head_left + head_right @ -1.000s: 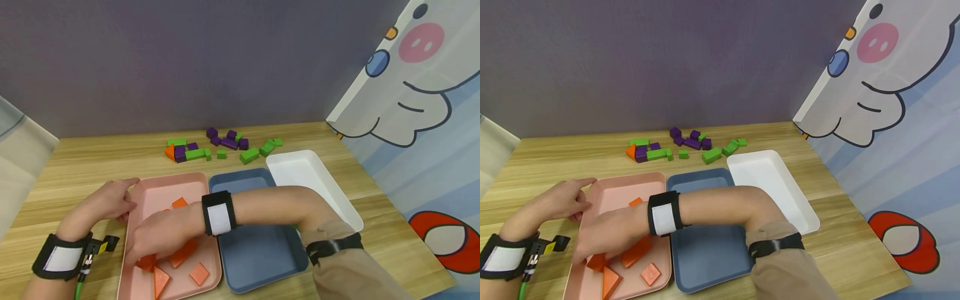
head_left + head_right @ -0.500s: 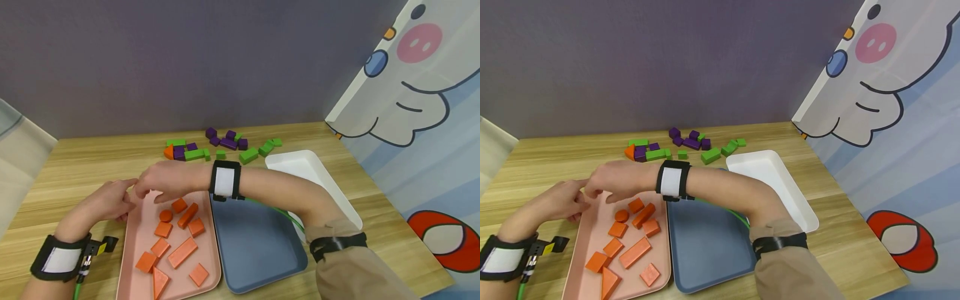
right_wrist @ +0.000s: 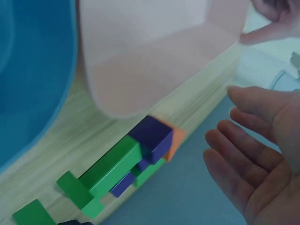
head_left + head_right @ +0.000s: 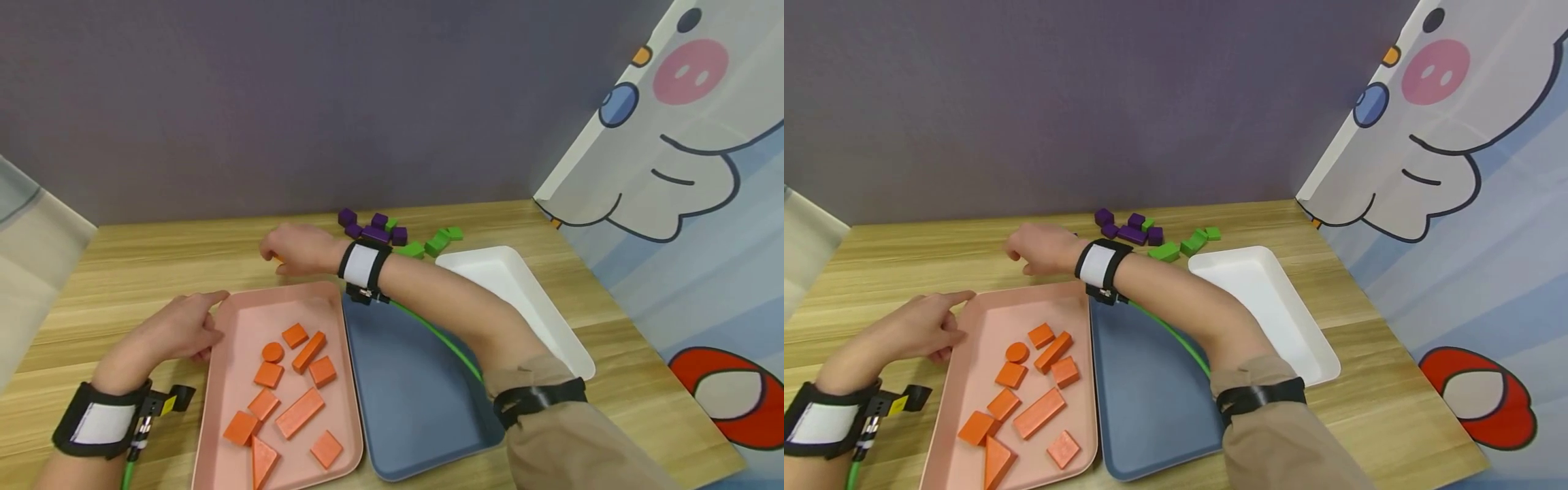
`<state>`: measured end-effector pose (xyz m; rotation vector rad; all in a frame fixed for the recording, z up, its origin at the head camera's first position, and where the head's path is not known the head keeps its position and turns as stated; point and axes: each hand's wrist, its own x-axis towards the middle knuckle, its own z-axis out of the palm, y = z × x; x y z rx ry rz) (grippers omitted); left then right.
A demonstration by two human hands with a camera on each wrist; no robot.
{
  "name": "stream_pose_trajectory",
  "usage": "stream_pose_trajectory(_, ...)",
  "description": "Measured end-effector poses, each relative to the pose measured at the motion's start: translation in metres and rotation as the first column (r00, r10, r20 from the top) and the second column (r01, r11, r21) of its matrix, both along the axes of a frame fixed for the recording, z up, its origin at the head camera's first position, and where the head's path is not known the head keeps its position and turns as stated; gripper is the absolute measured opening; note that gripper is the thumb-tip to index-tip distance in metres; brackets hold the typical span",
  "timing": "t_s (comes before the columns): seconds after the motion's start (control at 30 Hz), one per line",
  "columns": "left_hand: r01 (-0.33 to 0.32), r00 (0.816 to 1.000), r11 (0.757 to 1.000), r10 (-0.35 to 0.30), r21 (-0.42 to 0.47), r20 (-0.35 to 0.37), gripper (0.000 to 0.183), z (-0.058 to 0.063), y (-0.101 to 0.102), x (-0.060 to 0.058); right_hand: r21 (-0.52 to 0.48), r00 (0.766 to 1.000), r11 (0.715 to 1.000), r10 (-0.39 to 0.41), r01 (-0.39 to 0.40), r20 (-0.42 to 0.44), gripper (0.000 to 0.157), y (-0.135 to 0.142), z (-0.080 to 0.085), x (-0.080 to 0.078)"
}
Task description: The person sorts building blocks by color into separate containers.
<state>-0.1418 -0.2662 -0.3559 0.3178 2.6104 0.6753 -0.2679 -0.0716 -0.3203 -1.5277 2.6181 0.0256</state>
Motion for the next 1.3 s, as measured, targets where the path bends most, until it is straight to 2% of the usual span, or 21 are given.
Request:
stream_pose_trajectory(0.1, 0.001, 1.0, 1.0, -0.001, -0.003, -0.006, 0.071, -0.001, 0.001, 0.001, -0.015, 0.999, 0.999, -0.041, 0.041, -0.027, 0.009, -0.002, -0.007, -0.01)
stream_pose_trajectory(0.3, 0.002, 1.0, 1.0, -0.002, 0.007, -0.007, 0.071, 0.0, 0.005, 0.001, 0.004, 0.991, 0.994, -0.112, 0.112, -0.075, 0.022, -0.004, -0.022, -0.026)
stream_pose_trajectory(0.5, -0.001, 1.0, 1.0, 0.001, -0.002, -0.001, 0.072, 0.001, 0.004, 0.001, 0.023, 0.985, 0.991, -0.127, 0.13, -0.114, 0.019, -0.01, -0.026, -0.03)
stream_pose_trajectory(0.67, -0.01, 1.0, 1.0, 0.01, -0.002, 0.004, 0.072, 0.002, 0.005, 0.002, 0.078, 0.984, 0.987, -0.134, 0.144, -0.12, 0.024, -0.017, -0.029, -0.032)
stream_pose_trajectory(0.87, -0.015, 1.0, 1.0, 0.015, -0.002, 0.008, 0.072, 0.0, 0.004, 0.001, 0.152, 0.994, 0.984, -0.082, 0.091, -0.068, 0.029, -0.019, -0.038, -0.036)
stream_pose_trajectory(1.13, -0.009, 1.0, 1.0, 0.009, -0.011, 0.005, 0.072, 0.001, 0.003, 0.001, 0.121, 0.995, 0.991, -0.039, 0.051, -0.093, 0.013, -0.019, -0.041, -0.036)
stream_pose_trajectory(1.3, -0.007, 1.0, 1.0, 0.007, -0.014, 0.003, 0.072, 0.002, 0.004, 0.001, 0.072, 0.996, 0.997, -0.018, 0.024, -0.088, 0.01, -0.014, -0.041, -0.034)
